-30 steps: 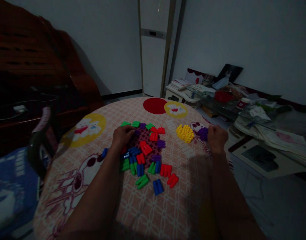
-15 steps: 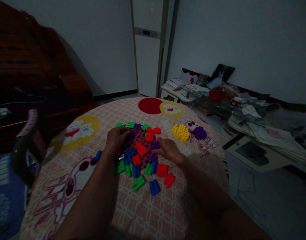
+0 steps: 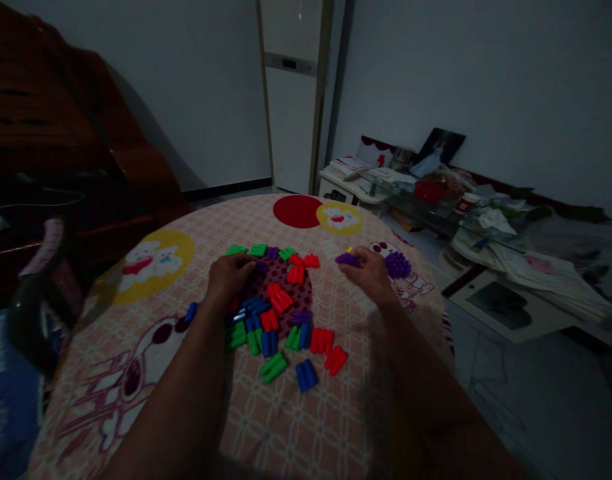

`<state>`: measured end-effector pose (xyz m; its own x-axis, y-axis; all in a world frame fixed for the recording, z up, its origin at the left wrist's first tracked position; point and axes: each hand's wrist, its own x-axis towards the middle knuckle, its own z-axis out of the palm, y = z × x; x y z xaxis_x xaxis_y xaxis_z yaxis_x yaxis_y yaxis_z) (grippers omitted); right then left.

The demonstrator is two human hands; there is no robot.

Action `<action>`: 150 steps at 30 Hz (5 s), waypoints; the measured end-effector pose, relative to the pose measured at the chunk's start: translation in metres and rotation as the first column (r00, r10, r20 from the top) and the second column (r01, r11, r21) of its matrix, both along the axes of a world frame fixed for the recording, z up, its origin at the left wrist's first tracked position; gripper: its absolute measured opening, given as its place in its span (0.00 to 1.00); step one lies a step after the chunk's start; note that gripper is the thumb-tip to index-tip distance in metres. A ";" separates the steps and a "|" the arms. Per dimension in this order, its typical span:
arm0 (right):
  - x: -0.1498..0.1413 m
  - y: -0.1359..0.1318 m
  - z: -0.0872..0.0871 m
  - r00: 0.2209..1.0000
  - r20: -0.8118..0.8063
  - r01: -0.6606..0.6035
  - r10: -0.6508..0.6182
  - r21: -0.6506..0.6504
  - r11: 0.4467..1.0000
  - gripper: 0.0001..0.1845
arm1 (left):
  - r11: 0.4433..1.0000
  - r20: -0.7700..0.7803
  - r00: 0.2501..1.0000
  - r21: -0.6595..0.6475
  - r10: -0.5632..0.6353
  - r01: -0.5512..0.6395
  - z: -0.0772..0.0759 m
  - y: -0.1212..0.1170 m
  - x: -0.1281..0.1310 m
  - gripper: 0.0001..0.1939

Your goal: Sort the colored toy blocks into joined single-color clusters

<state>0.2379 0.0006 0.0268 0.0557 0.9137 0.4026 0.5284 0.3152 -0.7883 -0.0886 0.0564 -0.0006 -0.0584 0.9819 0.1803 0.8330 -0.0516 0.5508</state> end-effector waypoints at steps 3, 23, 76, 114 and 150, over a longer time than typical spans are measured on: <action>0.042 0.003 0.008 0.956 -0.182 0.241 -0.229 0.042 0.970 0.13 | 1.000 -0.011 1.000 -0.012 -0.003 0.003 0.002 -0.001 0.001 0.20; 0.153 0.005 -0.031 0.544 0.337 0.802 -0.768 0.060 0.594 0.15 | 1.000 -0.005 1.000 0.002 -0.007 0.007 0.002 -0.001 0.000 0.18; 0.130 0.003 -0.004 0.661 -0.424 0.692 -0.619 0.025 0.722 0.20 | 0.906 0.487 0.771 0.117 -0.410 0.408 0.035 -0.026 0.062 0.22; 0.080 0.000 -0.007 0.564 0.409 0.661 -0.718 0.298 0.689 0.19 | 0.944 -0.348 0.884 -0.010 -0.313 0.330 -0.014 0.004 0.051 0.23; -0.009 -0.008 -0.002 0.895 0.046 -0.429 0.444 -0.184 0.884 0.11 | 0.824 0.307 0.765 0.227 -0.567 0.519 0.028 -0.057 0.121 0.03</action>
<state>0.2287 -0.0079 0.0244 -0.3911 0.8912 0.2298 0.4342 0.3989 -0.8077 0.0321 -0.0003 0.0276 0.3967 0.8395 0.3713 0.4005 -0.5222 0.7529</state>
